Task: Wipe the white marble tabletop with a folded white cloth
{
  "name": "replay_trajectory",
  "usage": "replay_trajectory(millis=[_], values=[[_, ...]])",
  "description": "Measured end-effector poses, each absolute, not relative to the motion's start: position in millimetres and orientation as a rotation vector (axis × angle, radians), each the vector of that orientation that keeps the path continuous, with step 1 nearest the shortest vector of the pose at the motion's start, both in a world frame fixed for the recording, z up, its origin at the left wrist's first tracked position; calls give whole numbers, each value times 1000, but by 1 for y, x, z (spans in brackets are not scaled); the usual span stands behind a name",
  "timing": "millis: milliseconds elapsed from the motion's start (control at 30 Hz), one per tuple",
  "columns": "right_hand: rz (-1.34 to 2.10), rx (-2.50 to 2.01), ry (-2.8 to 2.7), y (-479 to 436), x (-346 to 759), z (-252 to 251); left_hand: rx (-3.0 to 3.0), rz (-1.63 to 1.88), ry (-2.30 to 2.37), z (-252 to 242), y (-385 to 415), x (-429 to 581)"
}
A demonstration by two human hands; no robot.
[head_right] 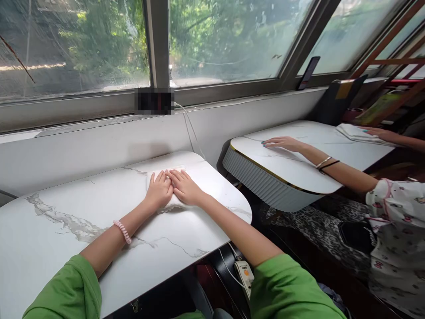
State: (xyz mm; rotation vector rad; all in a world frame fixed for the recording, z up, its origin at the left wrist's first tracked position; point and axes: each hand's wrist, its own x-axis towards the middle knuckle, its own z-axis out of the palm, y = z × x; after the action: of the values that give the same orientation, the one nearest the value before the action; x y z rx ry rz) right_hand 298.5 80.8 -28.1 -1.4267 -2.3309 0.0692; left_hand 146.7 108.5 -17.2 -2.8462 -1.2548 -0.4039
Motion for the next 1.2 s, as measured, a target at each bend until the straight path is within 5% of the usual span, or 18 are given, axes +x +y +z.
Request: replay_trajectory(millis=[500, 1200], values=[[95, -1489, -2325, -61, 312, -19, -2929, -465, -878, -20, -11, 157], [181, -1382, -2254, -27, 325, -17, -2982, -450, -998, -16, 12, 167]])
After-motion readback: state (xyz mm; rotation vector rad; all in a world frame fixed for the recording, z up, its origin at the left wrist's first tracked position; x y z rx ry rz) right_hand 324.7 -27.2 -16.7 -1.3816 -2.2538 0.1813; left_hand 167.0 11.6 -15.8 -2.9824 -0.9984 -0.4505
